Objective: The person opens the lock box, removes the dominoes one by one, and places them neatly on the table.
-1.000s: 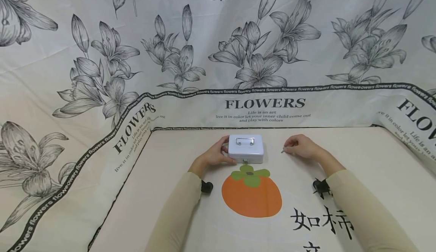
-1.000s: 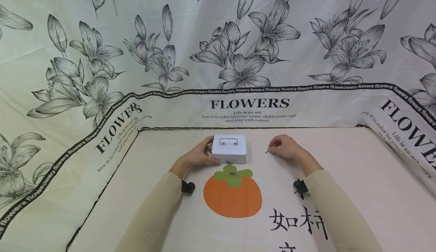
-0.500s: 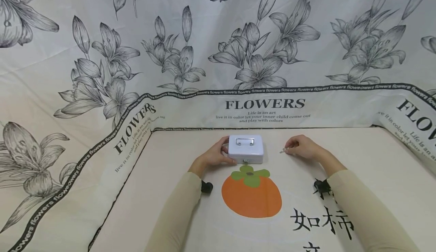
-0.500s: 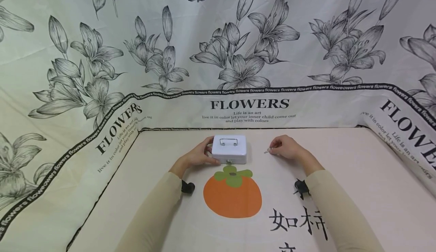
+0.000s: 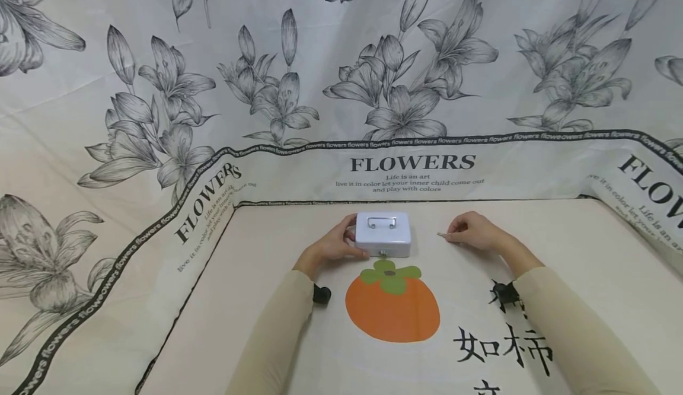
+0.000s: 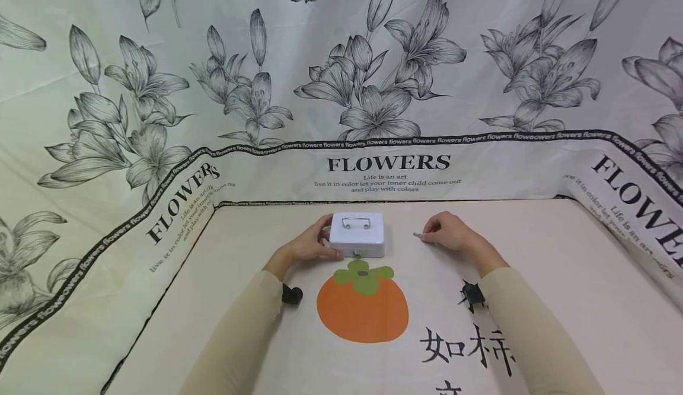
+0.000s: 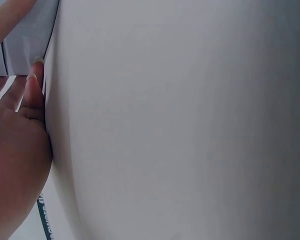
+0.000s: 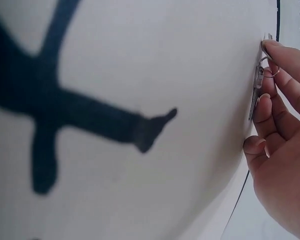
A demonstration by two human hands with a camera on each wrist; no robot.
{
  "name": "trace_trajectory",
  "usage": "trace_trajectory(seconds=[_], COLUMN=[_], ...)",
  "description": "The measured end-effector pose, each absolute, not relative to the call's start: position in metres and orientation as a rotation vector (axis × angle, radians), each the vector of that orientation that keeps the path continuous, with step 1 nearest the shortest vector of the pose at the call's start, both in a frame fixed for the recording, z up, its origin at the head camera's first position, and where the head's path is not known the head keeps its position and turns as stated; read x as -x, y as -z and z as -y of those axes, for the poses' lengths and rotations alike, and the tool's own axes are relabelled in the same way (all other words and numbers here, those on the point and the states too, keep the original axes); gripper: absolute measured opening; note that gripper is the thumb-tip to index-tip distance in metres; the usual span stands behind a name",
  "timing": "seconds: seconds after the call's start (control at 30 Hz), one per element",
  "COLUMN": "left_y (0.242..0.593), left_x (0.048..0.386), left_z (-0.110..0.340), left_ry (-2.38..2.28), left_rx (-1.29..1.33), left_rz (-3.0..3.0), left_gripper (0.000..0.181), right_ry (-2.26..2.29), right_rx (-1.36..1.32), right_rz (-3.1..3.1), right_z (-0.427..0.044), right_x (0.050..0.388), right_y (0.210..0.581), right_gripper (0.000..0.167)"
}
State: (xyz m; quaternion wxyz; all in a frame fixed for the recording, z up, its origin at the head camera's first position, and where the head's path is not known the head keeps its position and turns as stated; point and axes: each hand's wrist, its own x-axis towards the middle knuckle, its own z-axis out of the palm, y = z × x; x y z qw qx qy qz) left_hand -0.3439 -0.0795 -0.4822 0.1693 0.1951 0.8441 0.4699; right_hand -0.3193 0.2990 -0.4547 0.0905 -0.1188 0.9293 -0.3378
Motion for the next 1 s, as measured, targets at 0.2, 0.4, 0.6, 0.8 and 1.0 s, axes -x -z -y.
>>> trace_trajectory(seconds=[0.2, 0.4, 0.6, 0.8, 1.0], left_y=[0.482, 0.482, 0.480, 0.483, 0.483], left_x=[0.343, 0.342, 0.342, 0.344, 0.344], left_z=[0.080, 0.080, 0.080, 0.081, 0.080], left_ry=[-1.339, -1.330, -1.339, -1.334, -1.333], left_rx=[-0.559, -0.582, -0.584, -0.563, -0.556], left_rz=[-2.394, -2.385, -2.388, -2.394, -2.395], left_gripper=[0.110, 0.110, 0.108, 0.107, 0.109], right_ry=[1.007, 0.999, 1.037, 1.166, 1.257], right_rx=[0.387, 0.406, 0.391, 0.370, 0.370], right_rz=[-2.769, -2.771, -2.784, -2.726, -2.685], right_z=[-0.297, -0.299, -0.303, -0.305, -0.305], right_x=[0.316, 0.314, 0.311, 0.306, 0.302], right_y=[0.454, 0.457, 0.454, 0.451, 0.452], right_gripper=[0.014, 0.014, 0.016, 0.017, 0.018])
